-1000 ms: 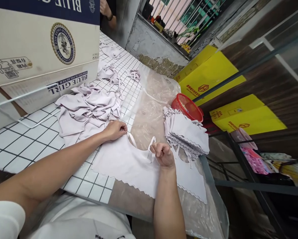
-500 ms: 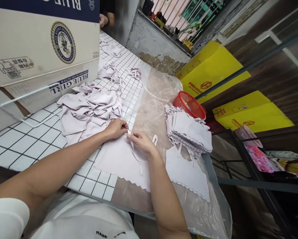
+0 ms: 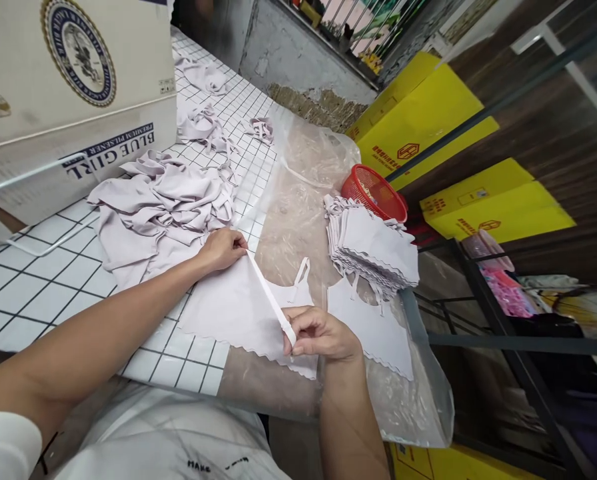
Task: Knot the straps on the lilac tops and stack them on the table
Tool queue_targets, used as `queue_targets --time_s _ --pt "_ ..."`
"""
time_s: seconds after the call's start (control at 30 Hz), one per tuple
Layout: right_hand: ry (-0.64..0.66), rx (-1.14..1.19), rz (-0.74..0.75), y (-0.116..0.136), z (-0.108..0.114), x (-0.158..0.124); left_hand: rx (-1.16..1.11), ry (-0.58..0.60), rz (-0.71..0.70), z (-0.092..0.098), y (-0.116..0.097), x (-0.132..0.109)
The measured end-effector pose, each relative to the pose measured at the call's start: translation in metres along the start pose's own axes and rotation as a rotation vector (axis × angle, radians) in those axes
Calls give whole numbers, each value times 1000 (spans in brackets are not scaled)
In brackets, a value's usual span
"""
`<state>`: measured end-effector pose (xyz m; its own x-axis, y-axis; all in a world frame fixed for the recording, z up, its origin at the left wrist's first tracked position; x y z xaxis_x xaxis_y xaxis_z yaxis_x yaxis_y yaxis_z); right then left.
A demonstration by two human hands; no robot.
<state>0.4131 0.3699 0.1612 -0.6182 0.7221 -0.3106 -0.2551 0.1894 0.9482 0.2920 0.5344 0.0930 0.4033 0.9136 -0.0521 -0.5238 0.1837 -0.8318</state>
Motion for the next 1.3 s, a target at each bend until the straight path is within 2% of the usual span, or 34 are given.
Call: queue_targets --time_s 0.07,0.17,0.27,0.4,0.57,0.8,0.9,0.97,1.03,1.3 --pt "-47 14 55 3 8 6 8 -8 3 1 0 0" --pt "-295 97 146 5 39 17 25 -27 -6 2 -3 -2" --pt "-516 205 140 -6 65 28 37 -45 -23 4 -7 -3" --pt "-636 258 116 -19 79 41 38 -80 -41 7 -9 -4" --pt "-649 289 114 -28 77 48 39 -126 -52 10 -9 -6" --pt "-633 320 144 -33 75 50 102 -109 -104 20 -20 -9" --pt "-623 330 135 -41 73 56 191 13 -217 18 -38 -21" --pt "-593 326 131 -46 68 62 289 164 -295 6 -47 -34" --pt "-568 314 143 -48 64 67 368 256 -304 -5 -48 -46" --pt "-606 -62 221 -37 57 68 239 220 -183 -11 -35 -53"
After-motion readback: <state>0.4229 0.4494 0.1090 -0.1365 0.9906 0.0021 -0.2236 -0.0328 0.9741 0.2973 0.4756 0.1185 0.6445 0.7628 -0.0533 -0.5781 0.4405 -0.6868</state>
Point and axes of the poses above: each hand's wrist, its own x-axis towards the middle knuckle, its own z-axis out of the back of the hand, y = z × x, the point moved 9 cm from there along x, towards the middle knuckle, and after that the axes turned 1 degree about -z, right-handed, at the moved point
